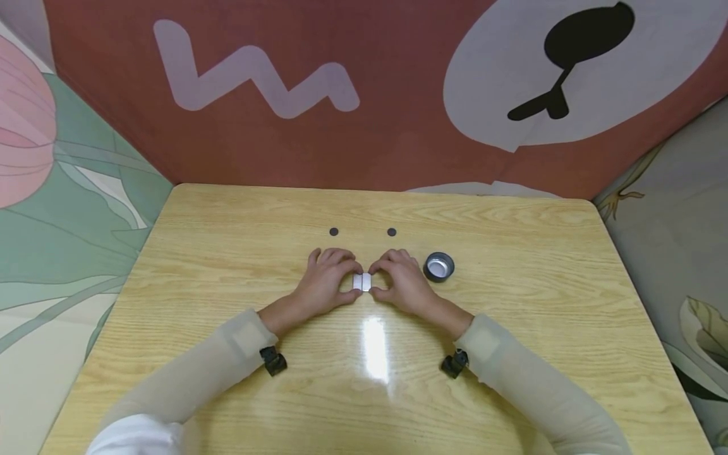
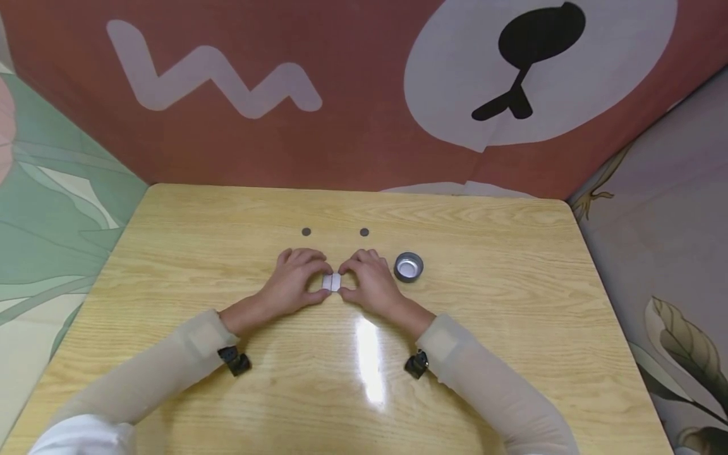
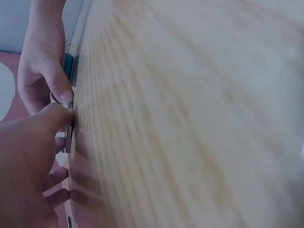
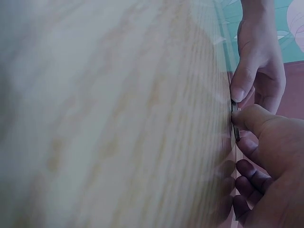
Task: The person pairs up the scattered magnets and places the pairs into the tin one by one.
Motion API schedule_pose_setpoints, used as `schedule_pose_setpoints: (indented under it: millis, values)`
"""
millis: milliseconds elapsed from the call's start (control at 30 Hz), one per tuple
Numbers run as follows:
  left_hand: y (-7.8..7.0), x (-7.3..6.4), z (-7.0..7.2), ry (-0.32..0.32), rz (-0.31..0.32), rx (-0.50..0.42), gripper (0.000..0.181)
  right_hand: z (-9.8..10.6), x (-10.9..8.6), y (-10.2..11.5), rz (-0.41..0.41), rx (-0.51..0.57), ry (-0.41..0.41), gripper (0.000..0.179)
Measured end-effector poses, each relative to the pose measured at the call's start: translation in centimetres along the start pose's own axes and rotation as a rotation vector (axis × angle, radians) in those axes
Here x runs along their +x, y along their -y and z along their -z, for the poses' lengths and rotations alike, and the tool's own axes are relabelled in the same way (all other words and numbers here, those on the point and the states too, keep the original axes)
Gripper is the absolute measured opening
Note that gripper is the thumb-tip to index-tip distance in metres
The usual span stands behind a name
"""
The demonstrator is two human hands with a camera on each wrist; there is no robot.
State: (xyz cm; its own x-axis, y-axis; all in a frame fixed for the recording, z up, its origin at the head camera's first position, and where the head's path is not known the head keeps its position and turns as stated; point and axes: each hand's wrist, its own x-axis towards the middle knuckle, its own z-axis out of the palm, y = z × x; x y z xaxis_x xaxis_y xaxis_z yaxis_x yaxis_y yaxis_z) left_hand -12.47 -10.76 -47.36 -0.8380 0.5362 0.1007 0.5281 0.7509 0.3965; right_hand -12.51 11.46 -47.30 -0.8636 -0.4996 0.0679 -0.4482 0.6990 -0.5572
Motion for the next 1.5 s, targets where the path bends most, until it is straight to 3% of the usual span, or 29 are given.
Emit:
schedule_pose_setpoints:
  millis: [500, 1233, 1500]
  values:
    - [0.13, 0.43, -0.05, 0.005, -0.01, 0.011, 0.032, -0.06, 0.08, -0.11, 0.003, 0.004, -0.022, 0.032]
    - [-0.43, 0.69, -0.05, 0.07, 0.032, -0.001, 0.038, -0.03, -0.07, -0.09, -0.009, -0.017, 0.001, 0.031]
    - [-0.56, 0.6, 0.04, 0.067, 0.037, -0.011, 0.037, 0.04, -0.28, 0.1, 0.007, -0.037, -0.012, 0.035]
